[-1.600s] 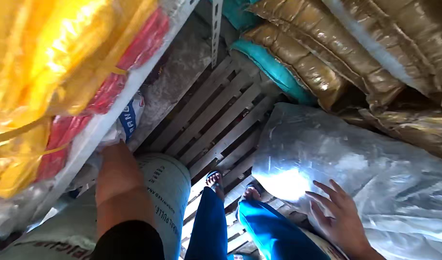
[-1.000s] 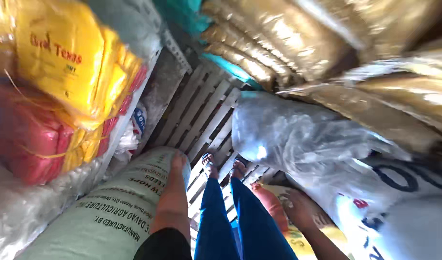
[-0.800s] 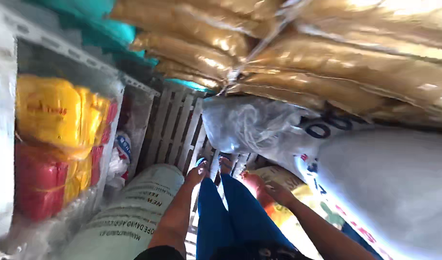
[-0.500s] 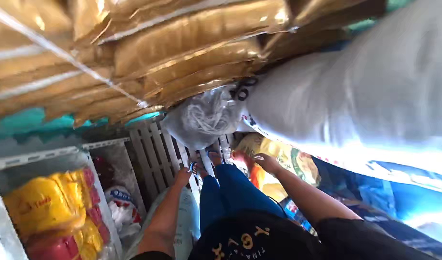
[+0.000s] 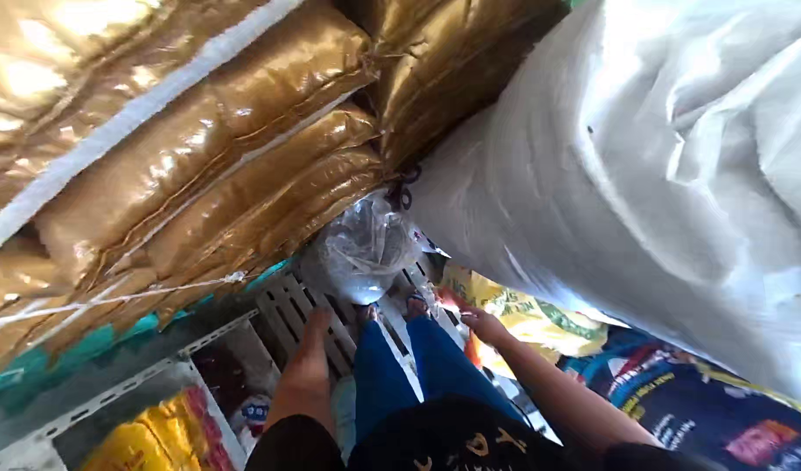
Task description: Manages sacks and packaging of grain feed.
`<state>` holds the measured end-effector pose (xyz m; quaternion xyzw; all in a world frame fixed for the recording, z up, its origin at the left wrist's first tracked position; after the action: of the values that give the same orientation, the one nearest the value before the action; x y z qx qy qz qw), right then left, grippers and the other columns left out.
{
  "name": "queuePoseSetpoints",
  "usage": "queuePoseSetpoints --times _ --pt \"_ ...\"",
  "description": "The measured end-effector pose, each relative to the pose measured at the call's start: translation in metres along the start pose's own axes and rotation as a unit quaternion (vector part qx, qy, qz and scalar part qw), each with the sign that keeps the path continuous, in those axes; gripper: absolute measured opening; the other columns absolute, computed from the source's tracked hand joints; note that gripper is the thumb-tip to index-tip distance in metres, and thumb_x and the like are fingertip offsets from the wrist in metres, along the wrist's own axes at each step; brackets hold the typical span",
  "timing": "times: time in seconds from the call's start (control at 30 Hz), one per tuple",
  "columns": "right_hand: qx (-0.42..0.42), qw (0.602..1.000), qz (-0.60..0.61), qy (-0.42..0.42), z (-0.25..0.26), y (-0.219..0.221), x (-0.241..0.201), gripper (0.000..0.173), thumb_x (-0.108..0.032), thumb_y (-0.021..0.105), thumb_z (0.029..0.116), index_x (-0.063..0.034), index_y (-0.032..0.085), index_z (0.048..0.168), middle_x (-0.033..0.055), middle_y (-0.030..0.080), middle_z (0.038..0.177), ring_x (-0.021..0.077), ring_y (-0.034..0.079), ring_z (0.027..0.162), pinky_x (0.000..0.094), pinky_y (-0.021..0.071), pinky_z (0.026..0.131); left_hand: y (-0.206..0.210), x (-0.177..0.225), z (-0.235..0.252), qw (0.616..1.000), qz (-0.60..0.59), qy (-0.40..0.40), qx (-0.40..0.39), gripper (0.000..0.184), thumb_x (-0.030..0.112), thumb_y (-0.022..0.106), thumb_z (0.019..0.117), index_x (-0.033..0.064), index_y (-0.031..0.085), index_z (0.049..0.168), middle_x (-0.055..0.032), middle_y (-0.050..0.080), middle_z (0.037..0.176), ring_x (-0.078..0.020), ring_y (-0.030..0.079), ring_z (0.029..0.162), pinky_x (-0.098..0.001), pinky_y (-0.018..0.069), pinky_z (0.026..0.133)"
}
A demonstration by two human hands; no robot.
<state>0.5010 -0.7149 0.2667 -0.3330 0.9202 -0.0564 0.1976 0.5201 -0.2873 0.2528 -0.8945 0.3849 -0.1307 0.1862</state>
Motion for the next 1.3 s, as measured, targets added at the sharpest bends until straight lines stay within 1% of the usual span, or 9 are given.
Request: queuePoseSetpoints --times 0.17,0.3,0.5,0.67,0.93,1.07,1.17,1.23,1.3 --pt "0.041 0.993 0.106 0.045 -0.038 0.004 0.035 0.044 -0.024 0.052 0.1079 0.0003 0.053 0.144 0.0253 0.056 0.144 0.0392 0.053 0.135 0.0568 0.0390 0.114 0.006 0.130 0.012 0.978 0.005 0.203 -0.035 0.046 0.028 0.047 0.1105 -0.0016 0.051 0.146 -0.0238 0.057 0.144 -0.0346 0.055 0.136 -0.0509 0.0415 0.116" --pt "0.088 0.969 0.188 0.131 -0.105 0.030 0.087 0.043 -0.024 0.051 0.1077 0.0009 0.054 0.143 0.0255 0.055 0.145 0.0390 0.051 0.137 0.0571 0.0371 0.115 0.033 0.167 -0.025 0.932 0.107 0.316 -0.142 0.043 0.025 0.053 0.1081 0.0025 0.055 0.144 -0.0173 0.061 0.142 -0.0249 0.059 0.132 -0.0414 0.0452 0.115" --pt "0.143 0.915 0.319 0.200 -0.160 0.105 0.176 0.043 -0.024 0.052 0.1071 0.0035 0.056 0.140 0.0285 0.056 0.142 0.0425 0.052 0.135 0.0613 0.0386 0.113 0.041 0.145 -0.060 0.899 0.277 0.261 -0.214 0.042 0.026 0.054 0.1077 -0.0003 0.057 0.140 -0.0221 0.061 0.138 -0.0320 0.061 0.128 -0.0490 0.0462 0.111" --pt "0.046 0.952 0.210 0.218 -0.167 0.134 0.214 0.046 -0.027 0.045 0.1092 0.0074 0.058 0.136 0.0299 0.055 0.144 0.0452 0.048 0.139 0.0662 0.0354 0.113 0.076 0.158 -0.079 0.852 0.434 0.224 -0.190 0.043 0.032 0.055 0.1069 0.0046 0.060 0.139 -0.0194 0.062 0.138 -0.0328 0.060 0.129 -0.0531 0.0460 0.110" --pt "0.055 0.929 0.318 0.184 -0.114 0.100 0.291 0.051 -0.038 0.048 0.1074 0.0039 0.062 0.133 0.0282 0.057 0.141 0.0447 0.051 0.136 0.0657 0.0376 0.112 0.215 0.260 -0.148 0.852 0.409 0.275 -0.178 0.045 0.034 0.052 0.1084 0.0054 0.057 0.143 -0.0161 0.064 0.138 -0.0276 0.060 0.130 -0.0492 0.0447 0.113" --pt "0.081 0.900 0.403 0.143 -0.077 0.076 0.328 0.052 -0.038 0.050 0.1069 0.0019 0.058 0.139 0.0278 0.058 0.141 0.0438 0.052 0.135 0.0637 0.0385 0.113 0.314 0.311 -0.158 0.839 0.422 0.326 -0.109 0.062 0.043 0.059 0.1035 0.0014 0.050 0.148 -0.0217 0.058 0.144 -0.0341 0.056 0.134 -0.0518 0.0440 0.114" --pt "0.098 0.892 0.426 0.110 -0.054 0.068 0.346 0.051 -0.036 0.047 0.1082 0.0020 0.055 0.142 0.0269 0.058 0.141 0.0418 0.054 0.135 0.0615 0.0392 0.114 0.388 0.347 -0.157 0.774 0.473 0.421 0.015 0.090 0.055 0.073 0.0895 0.0023 0.041 0.155 -0.0263 0.045 0.154 -0.0405 0.045 0.143 -0.0550 0.0392 0.117" --pt "0.104 0.880 0.454 0.096 -0.052 0.065 0.347 0.051 -0.035 0.047 0.1087 0.0020 0.053 0.143 0.0258 0.057 0.143 0.0401 0.053 0.136 0.0597 0.0384 0.115 0.427 0.362 -0.152 0.707 0.525 0.471 0.048 0.099 0.059 0.076 0.0850 0.0058 0.036 0.159 -0.0297 0.029 0.163 -0.0459 0.029 0.151 -0.0620 0.0269 0.121" --pt "0.105 0.868 0.475 0.096 -0.056 0.057 0.342 0.049 -0.031 0.048 0.1087 0.0032 0.053 0.143 0.0263 0.056 0.144 0.0401 0.051 0.138 0.0594 0.0364 0.116 0.454 0.375 -0.143 0.652 0.577 0.491 0.029 0.095 0.049 0.075 0.0895 0.0155 0.027 0.164 -0.0220 0.011 0.171 -0.0418 0.010 0.158 -0.0645 0.0130 0.123"
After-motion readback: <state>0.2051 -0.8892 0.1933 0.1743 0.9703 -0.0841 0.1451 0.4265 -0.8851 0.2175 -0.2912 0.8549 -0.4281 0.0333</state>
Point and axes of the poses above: each hand's wrist, its own z-axis towards the middle knuckle, its own y-axis out of the palm, x = y × z, the point moved 3 cm from there along z, towards the middle knuckle
